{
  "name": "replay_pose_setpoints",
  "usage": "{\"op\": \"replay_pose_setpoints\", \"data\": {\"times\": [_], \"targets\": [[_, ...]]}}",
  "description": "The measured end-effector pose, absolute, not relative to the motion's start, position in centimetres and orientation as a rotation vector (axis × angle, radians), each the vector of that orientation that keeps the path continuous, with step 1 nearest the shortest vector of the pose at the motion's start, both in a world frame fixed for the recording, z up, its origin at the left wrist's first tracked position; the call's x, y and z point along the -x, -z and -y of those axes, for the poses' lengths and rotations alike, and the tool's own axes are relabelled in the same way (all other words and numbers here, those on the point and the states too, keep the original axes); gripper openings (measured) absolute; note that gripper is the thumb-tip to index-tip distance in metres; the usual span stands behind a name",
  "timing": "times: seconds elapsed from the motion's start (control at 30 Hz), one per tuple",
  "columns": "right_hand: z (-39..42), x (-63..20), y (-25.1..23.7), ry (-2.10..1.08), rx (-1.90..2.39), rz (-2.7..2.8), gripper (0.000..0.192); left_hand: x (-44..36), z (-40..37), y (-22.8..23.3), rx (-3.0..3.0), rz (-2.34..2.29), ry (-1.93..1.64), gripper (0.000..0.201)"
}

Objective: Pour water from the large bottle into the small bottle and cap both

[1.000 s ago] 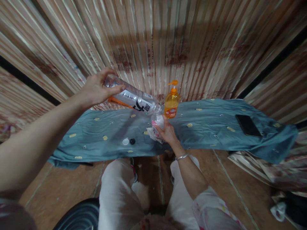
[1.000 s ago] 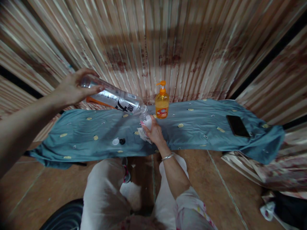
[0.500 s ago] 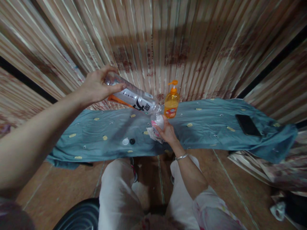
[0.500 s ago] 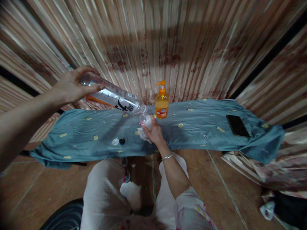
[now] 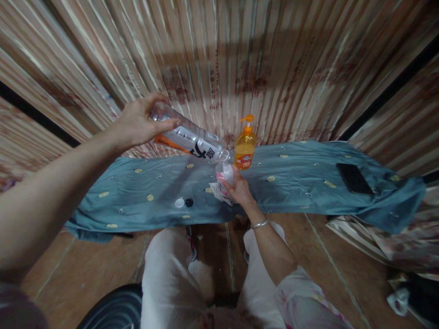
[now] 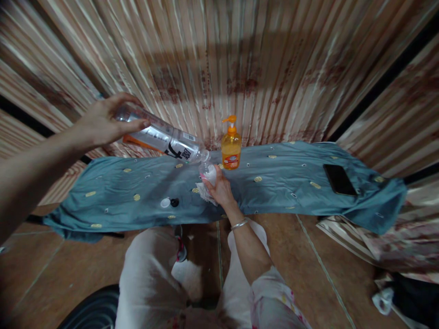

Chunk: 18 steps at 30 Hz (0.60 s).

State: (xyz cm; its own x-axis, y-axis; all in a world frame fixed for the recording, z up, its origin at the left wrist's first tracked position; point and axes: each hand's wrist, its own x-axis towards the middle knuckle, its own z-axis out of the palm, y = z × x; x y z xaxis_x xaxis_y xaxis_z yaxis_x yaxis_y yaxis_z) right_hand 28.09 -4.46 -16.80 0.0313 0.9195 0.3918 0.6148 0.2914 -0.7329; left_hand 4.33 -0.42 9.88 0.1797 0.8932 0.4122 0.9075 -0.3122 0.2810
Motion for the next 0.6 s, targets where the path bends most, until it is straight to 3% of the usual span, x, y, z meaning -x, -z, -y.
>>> {"op": "replay_pose_setpoints", "data": {"times": [0.43, 0.6], "targets": [[4.44, -28.13, 16.8, -0.423, 1.405, 1.684, 0.069, -4.21, 0.09, -9.92, 2.405, 1.788, 0.797, 0.094], [4.33, -28.12, 17.04, -0.418, 1.389, 1.684, 0.069, -4.21, -0.16, -9.97, 2.419, 1.782, 0.796, 0.086]]}}
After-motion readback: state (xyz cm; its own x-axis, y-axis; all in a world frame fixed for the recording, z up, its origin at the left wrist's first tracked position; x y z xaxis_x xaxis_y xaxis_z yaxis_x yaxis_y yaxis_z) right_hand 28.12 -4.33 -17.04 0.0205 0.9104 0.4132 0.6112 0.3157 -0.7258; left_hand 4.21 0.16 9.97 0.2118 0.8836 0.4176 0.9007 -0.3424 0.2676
